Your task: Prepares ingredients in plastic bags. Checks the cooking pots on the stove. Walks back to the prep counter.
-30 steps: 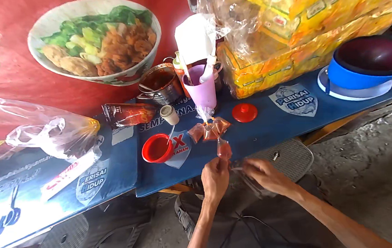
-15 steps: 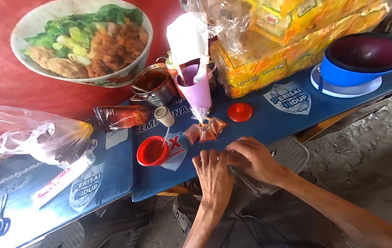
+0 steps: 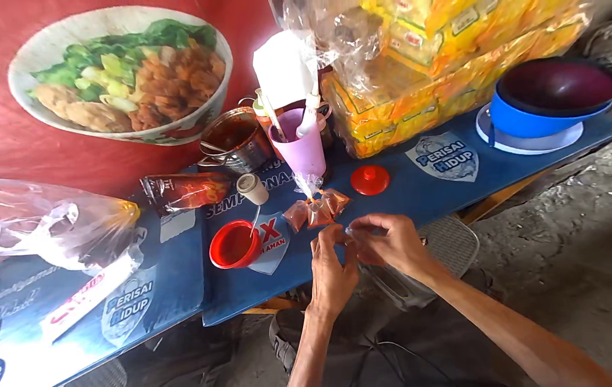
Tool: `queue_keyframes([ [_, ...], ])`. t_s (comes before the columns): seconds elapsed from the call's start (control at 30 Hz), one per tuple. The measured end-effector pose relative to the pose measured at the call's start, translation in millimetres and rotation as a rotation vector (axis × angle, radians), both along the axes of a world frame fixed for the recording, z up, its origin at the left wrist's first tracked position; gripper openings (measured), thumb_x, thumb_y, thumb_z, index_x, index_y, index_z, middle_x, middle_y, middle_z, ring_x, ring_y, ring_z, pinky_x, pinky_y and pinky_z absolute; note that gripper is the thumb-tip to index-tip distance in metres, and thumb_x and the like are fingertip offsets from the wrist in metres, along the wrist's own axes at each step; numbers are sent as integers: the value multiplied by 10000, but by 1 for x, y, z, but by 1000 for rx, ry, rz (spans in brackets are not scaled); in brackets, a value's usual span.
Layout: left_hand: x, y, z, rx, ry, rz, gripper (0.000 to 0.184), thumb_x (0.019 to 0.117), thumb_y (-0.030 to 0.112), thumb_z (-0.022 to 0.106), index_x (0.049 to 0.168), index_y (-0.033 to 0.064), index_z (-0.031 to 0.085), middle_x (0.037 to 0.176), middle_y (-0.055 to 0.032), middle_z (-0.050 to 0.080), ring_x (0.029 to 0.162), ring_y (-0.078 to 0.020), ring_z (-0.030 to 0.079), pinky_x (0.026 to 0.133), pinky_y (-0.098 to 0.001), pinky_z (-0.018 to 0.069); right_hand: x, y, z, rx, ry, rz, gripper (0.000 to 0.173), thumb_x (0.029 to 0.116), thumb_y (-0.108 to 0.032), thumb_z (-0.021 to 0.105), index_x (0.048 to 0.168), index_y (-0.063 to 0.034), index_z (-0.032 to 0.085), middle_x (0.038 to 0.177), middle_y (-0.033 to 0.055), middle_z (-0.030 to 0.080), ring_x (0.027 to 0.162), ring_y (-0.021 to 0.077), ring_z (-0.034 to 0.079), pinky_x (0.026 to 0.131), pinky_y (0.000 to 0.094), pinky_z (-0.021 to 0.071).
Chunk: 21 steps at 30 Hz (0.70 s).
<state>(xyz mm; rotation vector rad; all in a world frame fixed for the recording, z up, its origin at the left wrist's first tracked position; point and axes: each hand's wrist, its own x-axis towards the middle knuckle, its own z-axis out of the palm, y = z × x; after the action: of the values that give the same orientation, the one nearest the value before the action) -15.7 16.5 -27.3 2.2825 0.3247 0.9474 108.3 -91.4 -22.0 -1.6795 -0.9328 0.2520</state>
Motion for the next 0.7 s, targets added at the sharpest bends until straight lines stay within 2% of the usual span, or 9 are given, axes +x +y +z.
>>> queue_keyframes([
  [0.07, 1, -2, -1, -39, 39, 12, 380, 902, 35, 644, 1251, -92, 561, 969, -109, 732, 971, -226, 697, 917, -395, 555, -4, 0, -7, 18, -149, -41, 225, 976, -236, 641, 1087, -98, 780, 970, 14, 772, 907, 81, 716, 861, 280, 576],
  [0.13, 2, -3, 2, -62, 64, 19, 386, 909, 31, 637, 1264, -95, 552, 980, -116, 730, 978, -233, 698, 920, -404, 556, -6, -1, -9, 22, -203, -37, 256, 990, -233, 623, 1165, -80, 731, 986, -2, 776, 936, 102, 726, 896, 349, 574],
  [0.27, 4, -3, 9, -91, 101, -1, 387, 916, 28, 628, 1274, -95, 545, 1007, -130, 732, 1009, -262, 695, 931, -430, 551, -7, -9, -7, -44, -86, 10, 392, 955, -284, 668, 1268, -52, 622, 1027, 6, 771, 939, 122, 734, 843, 366, 594],
  [0.43, 9, -8, 8, -55, 58, 36, 409, 894, 30, 653, 1267, -94, 541, 974, -116, 739, 970, -257, 704, 899, -415, 565, -7, -8, -5, -41, -54, -3, 378, 934, -239, 695, 1237, -44, 578, 963, 0, 765, 865, 100, 730, 804, 312, 597],
  [0.57, 10, -11, 7, 0, 62, 104, 451, 869, 52, 693, 1258, -106, 530, 934, -109, 724, 927, -258, 696, 886, -436, 553, -9, -5, -9, 33, -76, -31, 374, 915, -195, 689, 1209, -7, 556, 926, 18, 749, 812, 101, 710, 747, 284, 583],
  [0.7, 14, -12, 7, 18, 77, 116, 454, 853, 59, 700, 1246, -99, 537, 896, -97, 718, 896, -259, 688, 858, -446, 543, -7, -2, -14, 108, 6, -20, 356, 894, -153, 678, 1181, -14, 519, 911, 10, 725, 786, 79, 675, 710, 252, 554],
])
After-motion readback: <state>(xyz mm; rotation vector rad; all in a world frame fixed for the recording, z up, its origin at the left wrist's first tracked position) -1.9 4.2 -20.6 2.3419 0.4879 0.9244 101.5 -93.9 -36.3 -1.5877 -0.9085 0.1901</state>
